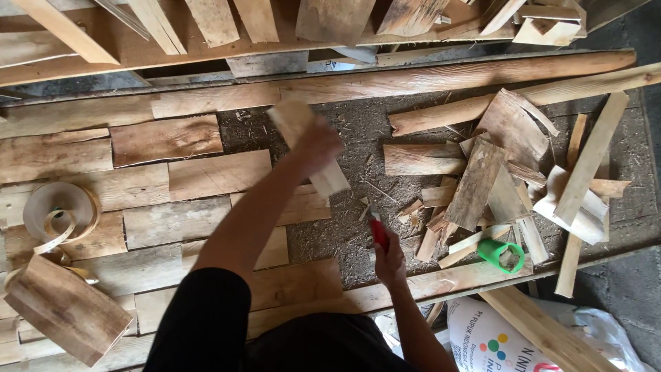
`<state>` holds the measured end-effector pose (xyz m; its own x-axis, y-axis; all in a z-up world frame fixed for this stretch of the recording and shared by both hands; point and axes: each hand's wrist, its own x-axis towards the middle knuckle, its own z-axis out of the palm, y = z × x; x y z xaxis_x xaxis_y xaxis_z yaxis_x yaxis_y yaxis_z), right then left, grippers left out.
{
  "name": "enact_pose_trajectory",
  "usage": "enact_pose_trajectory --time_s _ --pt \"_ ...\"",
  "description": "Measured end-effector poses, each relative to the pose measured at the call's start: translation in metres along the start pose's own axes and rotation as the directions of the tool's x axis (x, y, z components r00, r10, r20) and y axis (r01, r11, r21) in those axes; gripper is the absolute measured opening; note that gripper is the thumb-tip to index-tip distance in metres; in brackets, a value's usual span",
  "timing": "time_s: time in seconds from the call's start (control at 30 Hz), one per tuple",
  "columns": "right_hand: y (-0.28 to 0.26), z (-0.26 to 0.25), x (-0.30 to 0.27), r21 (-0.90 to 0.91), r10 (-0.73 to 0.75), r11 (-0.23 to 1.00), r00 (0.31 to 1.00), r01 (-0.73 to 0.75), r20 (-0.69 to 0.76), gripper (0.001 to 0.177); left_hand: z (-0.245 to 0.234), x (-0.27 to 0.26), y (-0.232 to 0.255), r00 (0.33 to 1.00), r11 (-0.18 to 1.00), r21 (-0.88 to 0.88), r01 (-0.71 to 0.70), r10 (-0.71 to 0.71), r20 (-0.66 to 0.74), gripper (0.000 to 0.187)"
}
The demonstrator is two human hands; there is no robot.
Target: Trimming thin wood panels with a utility knife and fitting them together on a flat surface.
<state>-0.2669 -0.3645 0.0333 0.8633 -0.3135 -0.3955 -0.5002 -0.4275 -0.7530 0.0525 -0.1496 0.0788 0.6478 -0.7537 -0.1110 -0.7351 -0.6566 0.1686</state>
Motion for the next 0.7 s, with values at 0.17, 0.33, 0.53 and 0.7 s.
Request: enact_pose_trajectory --time_s 0.17,0.33,0.53,0.7 --pt "0.013 -0.01 0.002 0.175 -0.148 0.971 0.984 0.165 -0.101 0.038 0.013 0.027 0.061 0.947 0.952 0.184 -0.244 0.193 0.258 0.015" --pt "0.03 -0.012 0.007 0.487 0.019 0.874 0.999 0.008 -0.049 0.039 0.042 0.03 0.088 0.956 0.959 0.165 -0.232 0.193 0.219 0.015" --pt "0.031 -0.01 0.031 0.469 -0.009 0.881 0.991 0.07 -0.131 0.025 0.096 -0.007 0.077 0.981 0.997 -0.073 -0.004 -0.01 -0.196 0.021" --pt "-0.068 -0.018 0.055 0.129 -0.301 0.945 0.953 0.3 -0.013 0.037 0.059 -0.066 0.081 0.984 0.985 -0.161 0.063 -0.088 -0.152 0.059"
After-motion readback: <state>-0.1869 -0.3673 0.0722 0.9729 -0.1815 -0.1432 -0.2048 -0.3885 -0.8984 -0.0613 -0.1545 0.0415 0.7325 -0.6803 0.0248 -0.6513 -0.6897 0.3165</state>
